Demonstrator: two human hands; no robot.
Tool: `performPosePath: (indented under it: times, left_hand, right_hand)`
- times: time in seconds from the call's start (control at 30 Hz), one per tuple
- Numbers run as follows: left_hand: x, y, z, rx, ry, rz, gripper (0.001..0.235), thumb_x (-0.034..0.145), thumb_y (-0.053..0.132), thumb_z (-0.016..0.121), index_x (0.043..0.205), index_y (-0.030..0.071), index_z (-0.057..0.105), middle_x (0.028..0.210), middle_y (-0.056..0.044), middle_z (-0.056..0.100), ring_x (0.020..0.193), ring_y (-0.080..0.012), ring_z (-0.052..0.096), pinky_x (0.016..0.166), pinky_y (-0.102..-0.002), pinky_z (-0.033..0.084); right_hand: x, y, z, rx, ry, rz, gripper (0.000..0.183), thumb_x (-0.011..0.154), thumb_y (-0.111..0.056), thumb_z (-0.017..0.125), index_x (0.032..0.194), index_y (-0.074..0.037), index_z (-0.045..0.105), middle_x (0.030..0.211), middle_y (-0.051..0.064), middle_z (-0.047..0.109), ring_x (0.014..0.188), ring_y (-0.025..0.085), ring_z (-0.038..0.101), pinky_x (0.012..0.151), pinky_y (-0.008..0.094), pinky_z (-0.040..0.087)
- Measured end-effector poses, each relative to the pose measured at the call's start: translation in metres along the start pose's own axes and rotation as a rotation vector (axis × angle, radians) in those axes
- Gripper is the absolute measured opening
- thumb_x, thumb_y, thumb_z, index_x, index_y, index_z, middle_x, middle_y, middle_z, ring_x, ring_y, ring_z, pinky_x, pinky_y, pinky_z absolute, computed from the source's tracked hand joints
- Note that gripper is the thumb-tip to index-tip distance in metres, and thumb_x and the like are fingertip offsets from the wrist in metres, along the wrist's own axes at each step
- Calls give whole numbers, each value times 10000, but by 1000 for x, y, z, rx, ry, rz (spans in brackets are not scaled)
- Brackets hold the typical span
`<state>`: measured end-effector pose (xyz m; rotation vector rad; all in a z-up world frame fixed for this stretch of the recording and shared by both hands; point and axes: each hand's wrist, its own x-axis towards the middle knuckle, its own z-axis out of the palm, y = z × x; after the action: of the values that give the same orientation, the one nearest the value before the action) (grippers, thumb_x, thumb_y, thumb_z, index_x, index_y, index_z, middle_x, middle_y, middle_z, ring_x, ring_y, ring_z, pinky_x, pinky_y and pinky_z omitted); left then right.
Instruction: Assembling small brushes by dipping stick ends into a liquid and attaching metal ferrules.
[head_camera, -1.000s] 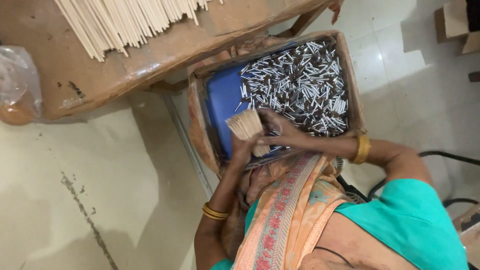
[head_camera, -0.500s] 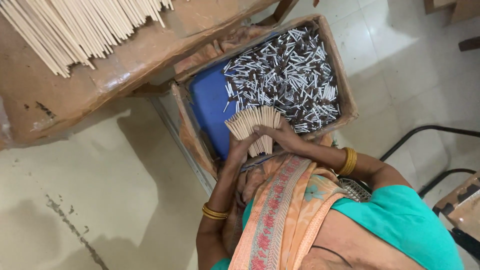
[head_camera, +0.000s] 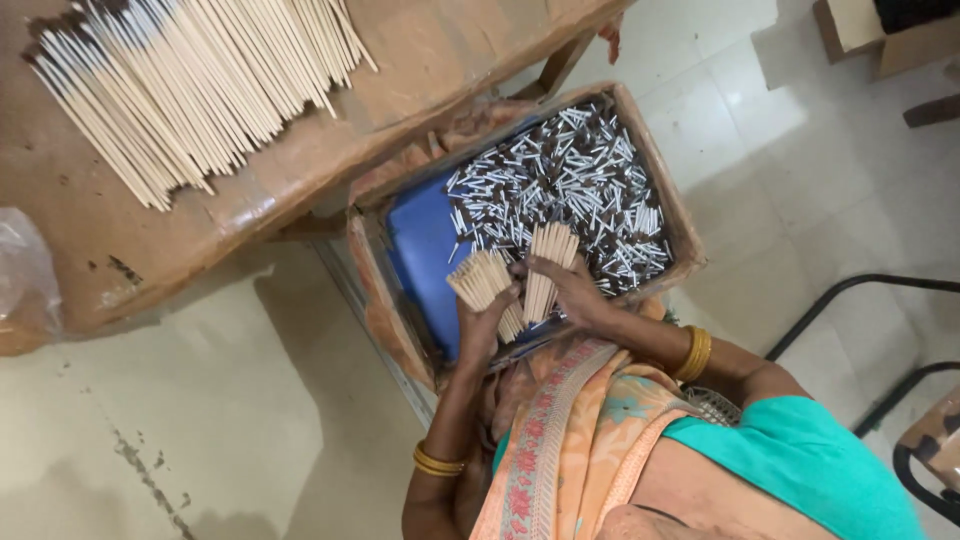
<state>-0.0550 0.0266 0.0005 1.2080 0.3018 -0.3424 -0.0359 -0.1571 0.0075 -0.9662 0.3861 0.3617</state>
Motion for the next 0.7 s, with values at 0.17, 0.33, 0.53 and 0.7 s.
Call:
performPosePath:
  times: [0.17, 0.33, 0.53, 0.7]
  left_hand:
    - [2, 5, -19, -165, 78, -33, 287, 848, 4, 725, 1114, -49, 632, 876, -125, 731, 718, -213, 722, 624, -343, 630]
    - [-12, 19, -21, -184, 134, -84, 263, 872, -1, 744, 1095, -60, 618, 872, -131, 697, 708, -220, 711, 596, -348, 616]
    - [-19, 24, -26, -118, 98, -204, 309, 857, -7, 741, 1134, -76, 623, 884, -142, 722, 731, -228, 757, 604, -339, 636]
    - [-10, 24, -33, -106, 51, -217, 358, 858, 5, 748, 1183, -84, 627, 903, -152, 738, 753, -236, 767, 624, -335, 640]
  right_hand:
    - [38, -133, 41, -1081, -230, -240, 368, 1022, -247, 559, 1323, -42, 507, 976, 93, 741, 739, 195, 742, 578, 315, 650]
    - [173, -235, 51, -1961, -135, -1258, 372, 1000, -121, 770, 1293, -137, 542, 1090, 98, 691, 957, 226, 676, 749, 374, 564]
    - [217, -286, 54, -1982, -299, -1244, 827, 899, -658, 725, 1432, -56, 533, 1347, 196, 540, 1274, 358, 533, 1042, 531, 453]
    - [227, -272, 31, -1956, -292, -1355, 1047, 947, -913, 493, 1518, -36, 477, 1470, 245, 507, 1381, 400, 497, 1117, 559, 430]
